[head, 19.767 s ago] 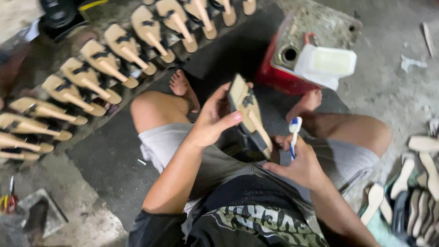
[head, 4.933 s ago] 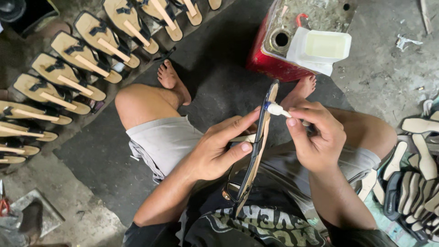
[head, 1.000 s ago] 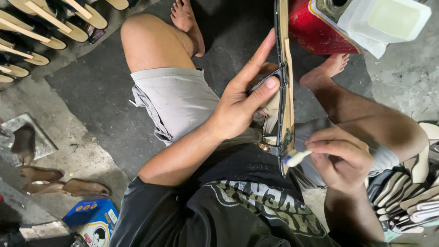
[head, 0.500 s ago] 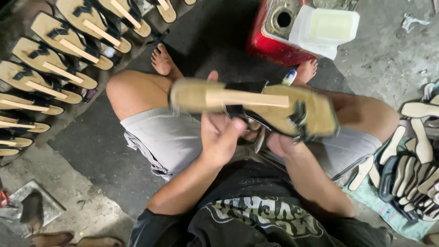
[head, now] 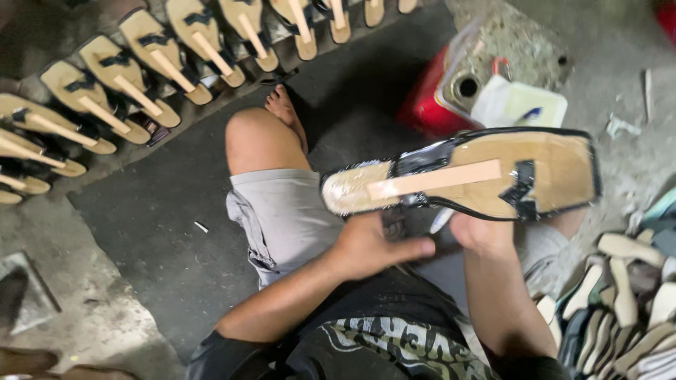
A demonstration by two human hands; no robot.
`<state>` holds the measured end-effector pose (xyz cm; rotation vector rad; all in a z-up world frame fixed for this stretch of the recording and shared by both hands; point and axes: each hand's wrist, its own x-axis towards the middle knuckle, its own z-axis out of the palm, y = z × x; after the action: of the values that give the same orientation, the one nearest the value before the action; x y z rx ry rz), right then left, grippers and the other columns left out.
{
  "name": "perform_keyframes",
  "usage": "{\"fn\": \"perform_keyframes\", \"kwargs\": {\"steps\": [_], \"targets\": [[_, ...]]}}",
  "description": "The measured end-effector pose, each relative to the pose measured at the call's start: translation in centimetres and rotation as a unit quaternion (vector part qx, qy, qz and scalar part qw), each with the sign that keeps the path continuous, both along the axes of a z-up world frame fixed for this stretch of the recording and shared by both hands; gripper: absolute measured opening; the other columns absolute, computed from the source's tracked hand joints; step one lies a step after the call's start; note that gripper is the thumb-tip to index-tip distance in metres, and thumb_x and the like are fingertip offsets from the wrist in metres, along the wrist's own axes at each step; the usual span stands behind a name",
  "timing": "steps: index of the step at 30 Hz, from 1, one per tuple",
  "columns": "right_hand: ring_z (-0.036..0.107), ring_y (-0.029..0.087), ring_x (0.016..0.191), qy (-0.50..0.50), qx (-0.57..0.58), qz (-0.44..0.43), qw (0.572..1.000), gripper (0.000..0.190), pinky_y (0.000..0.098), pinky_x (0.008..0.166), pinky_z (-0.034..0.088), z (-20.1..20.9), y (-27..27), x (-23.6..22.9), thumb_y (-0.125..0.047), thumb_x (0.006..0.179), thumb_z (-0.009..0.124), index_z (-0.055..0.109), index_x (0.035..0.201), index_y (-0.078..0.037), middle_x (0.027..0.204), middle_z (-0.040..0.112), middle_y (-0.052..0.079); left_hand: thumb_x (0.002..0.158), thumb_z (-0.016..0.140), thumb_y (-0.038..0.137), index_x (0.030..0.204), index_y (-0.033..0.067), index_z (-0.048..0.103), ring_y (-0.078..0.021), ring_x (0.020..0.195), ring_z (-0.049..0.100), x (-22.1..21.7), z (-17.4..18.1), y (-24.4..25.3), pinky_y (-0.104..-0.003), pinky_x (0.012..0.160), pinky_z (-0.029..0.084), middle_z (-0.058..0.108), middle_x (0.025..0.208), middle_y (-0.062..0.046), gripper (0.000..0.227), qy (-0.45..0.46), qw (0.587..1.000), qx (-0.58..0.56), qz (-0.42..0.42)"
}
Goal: The person sits on the floor and paints the straps of wooden sandals black using a toothbrush. They repeatedly dip the brush into a red container and apply the paint to multiple sandals, placing finished ones on a nearby shelf.
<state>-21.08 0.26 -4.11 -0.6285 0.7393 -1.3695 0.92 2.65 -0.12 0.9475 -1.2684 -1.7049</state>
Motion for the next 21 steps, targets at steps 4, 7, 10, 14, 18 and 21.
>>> {"fn": "perform_keyframes", "kwargs": {"steps": [4,7,10,14,18,21], "targets": [[0.065,0.030,0.121,0.083,-0.075,0.057,0.992,0.045,0.0495,0.091,0.058,2.7,-2.4,1.1,-0.033,0.109,0.064,0.055,0.146,-0.010,0.138,0.064,0.010,0.087,0.083,0.032,0.131,0.0172,0.067,-0.0200,0.095,0.069,4.4,4.2,-0.2,-0.037,0.089,0.055,0.070,0.107,0.000,0.049,-0.189,0.960,-0.159,-0.130],[0.065,0.032,0.120,0.025,-0.073,0.123,0.989,0.051,0.0536,0.087,0.060,4.4,-3.7,2.4,-0.036,0.101,0.067,0.052,0.143,-0.011,0.137,0.062,0.010,0.089,0.089,0.029,0.127,0.0170,0.067,-0.0232,0.103,0.062,7.6,7.2,-0.8,-0.043,0.092,0.046,0.062,0.112,-0.001,0.045,-0.221,0.870,-0.429,0.097],[0.060,0.024,0.131,0.125,-0.119,0.090,0.981,0.049,0.0427,0.113,0.051,5.2,-4.6,4.4,-0.029,0.110,0.070,0.049,0.150,-0.009,0.143,0.059,0.009,0.086,0.084,0.028,0.142,0.0102,0.051,-0.0311,0.122,0.053,10.1,8.4,-3.8,-0.049,0.105,0.039,0.055,0.130,-0.011,0.068,-0.275,0.837,-0.443,0.168],[0.059,0.024,0.132,0.142,-0.130,0.103,0.976,0.062,0.0414,0.116,0.051,4.7,-5.9,7.3,-0.020,0.106,0.072,0.044,0.159,-0.006,0.144,0.056,0.012,0.078,0.085,0.026,0.152,0.0093,0.038,-0.0290,0.124,0.053,12.4,8.0,-5.8,-0.049,0.110,0.038,0.056,0.129,-0.011,0.089,-0.298,0.836,-0.417,0.196],[0.065,0.035,0.124,0.170,-0.106,0.087,0.976,0.057,0.0493,0.096,0.059,2.8,-6.9,8.9,-0.013,0.107,0.070,0.043,0.156,-0.001,0.144,0.057,0.021,0.072,0.083,0.024,0.154,0.0137,0.039,-0.0278,0.129,0.052,16.0,5.3,-4.9,-0.046,0.110,0.032,0.058,0.138,-0.008,0.095,-0.308,0.834,-0.369,0.271],[0.069,0.040,0.107,0.190,-0.118,0.128,0.966,0.040,0.0519,0.082,0.061,0.5,-9.0,9.6,-0.011,0.112,0.069,0.040,0.141,-0.008,0.141,0.059,0.030,0.067,0.087,0.030,0.150,0.0141,0.040,-0.0317,0.129,0.053,21.3,1.1,-5.4,-0.049,0.114,0.031,0.059,0.135,-0.007,0.097,-0.334,0.787,-0.312,0.414]]}}
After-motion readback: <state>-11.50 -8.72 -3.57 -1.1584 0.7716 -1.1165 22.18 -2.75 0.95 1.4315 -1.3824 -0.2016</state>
